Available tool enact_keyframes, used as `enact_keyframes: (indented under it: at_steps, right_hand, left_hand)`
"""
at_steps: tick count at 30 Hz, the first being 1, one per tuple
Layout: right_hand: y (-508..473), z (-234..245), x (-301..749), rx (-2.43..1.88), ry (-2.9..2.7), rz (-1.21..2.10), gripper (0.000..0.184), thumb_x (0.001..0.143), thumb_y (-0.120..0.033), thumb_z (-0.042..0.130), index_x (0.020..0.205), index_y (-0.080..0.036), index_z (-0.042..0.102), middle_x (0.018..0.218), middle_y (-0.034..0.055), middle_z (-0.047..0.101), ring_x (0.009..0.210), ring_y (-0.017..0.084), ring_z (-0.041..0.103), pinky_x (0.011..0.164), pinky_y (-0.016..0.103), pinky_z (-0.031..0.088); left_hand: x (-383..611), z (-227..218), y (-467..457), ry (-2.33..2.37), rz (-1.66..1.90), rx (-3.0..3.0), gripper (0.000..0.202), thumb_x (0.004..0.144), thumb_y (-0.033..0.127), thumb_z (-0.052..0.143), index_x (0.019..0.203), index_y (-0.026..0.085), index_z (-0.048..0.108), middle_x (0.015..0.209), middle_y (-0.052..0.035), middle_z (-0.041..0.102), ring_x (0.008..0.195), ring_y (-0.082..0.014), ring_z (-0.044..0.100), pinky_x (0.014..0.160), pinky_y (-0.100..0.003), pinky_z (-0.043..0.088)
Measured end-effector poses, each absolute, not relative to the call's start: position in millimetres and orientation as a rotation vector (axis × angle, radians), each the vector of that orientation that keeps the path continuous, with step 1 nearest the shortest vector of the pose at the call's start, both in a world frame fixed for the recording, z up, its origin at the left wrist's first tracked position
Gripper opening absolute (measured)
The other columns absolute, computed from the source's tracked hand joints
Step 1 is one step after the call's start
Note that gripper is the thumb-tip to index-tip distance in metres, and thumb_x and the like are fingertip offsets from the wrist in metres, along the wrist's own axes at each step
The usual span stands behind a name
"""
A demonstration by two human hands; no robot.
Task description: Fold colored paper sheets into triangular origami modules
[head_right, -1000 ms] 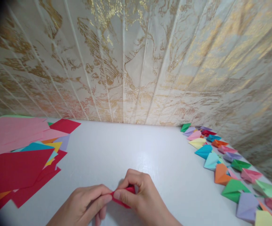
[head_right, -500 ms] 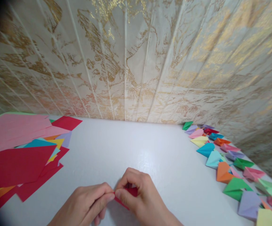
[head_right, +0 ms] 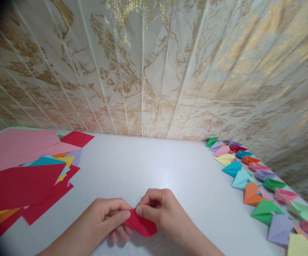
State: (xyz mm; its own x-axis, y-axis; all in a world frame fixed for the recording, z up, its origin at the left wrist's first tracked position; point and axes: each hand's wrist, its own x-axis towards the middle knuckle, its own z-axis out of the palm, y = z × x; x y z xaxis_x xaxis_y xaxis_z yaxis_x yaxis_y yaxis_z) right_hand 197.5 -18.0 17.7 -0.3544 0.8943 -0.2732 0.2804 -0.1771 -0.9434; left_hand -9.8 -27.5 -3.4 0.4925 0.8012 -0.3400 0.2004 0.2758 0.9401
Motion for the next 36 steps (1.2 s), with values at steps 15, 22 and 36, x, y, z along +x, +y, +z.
enact_keyframes:
  at_steps: [15, 22, 36]
  right_hand:
    - [-32.3, 27.7, 188.4, -0.777, -2.457, 0.200, 0.014, 0.099, -0.015, 0.051, 0.099, -0.018, 0.064, 0.088, 0.0046, 0.069, 0.079, 0.018, 0.056, 0.073, 0.031, 0.040]
    - [-28.3, 32.9, 189.9, -0.793, -2.416, 0.213, 0.009, 0.098, -0.019, 0.055, 0.095, -0.020, 0.063, 0.103, 0.0068, 0.069, 0.089, 0.019, 0.058, 0.077, 0.030, 0.044]
    - [-28.9, 19.0, 191.2, -0.939, -2.185, 0.672, 0.010, 0.094, -0.017, 0.061, 0.085, -0.021, 0.061, 0.097, 0.0043, 0.071, 0.084, 0.015, 0.065, 0.076, 0.026, 0.047]
  left_hand:
    - [-8.9, -0.8, -22.0, 0.959, 0.554, 1.006, 0.050, 0.076, 0.066, 0.065, 0.077, 0.016, 0.062, 0.066, -0.0041, 0.071, 0.059, -0.0166, 0.069, 0.054, -0.023, 0.045]
    - [-9.0, -3.0, -22.8, 0.958, 0.548, 1.025, 0.049, 0.076, 0.065, 0.065, 0.080, 0.016, 0.063, 0.068, -0.0053, 0.073, 0.060, -0.0181, 0.069, 0.054, -0.024, 0.046]
    - [-7.0, -1.2, -26.9, 0.960, 0.539, 1.085, 0.052, 0.082, 0.067, 0.059, 0.080, 0.016, 0.063, 0.069, -0.0057, 0.073, 0.061, -0.0167, 0.069, 0.056, -0.024, 0.046]
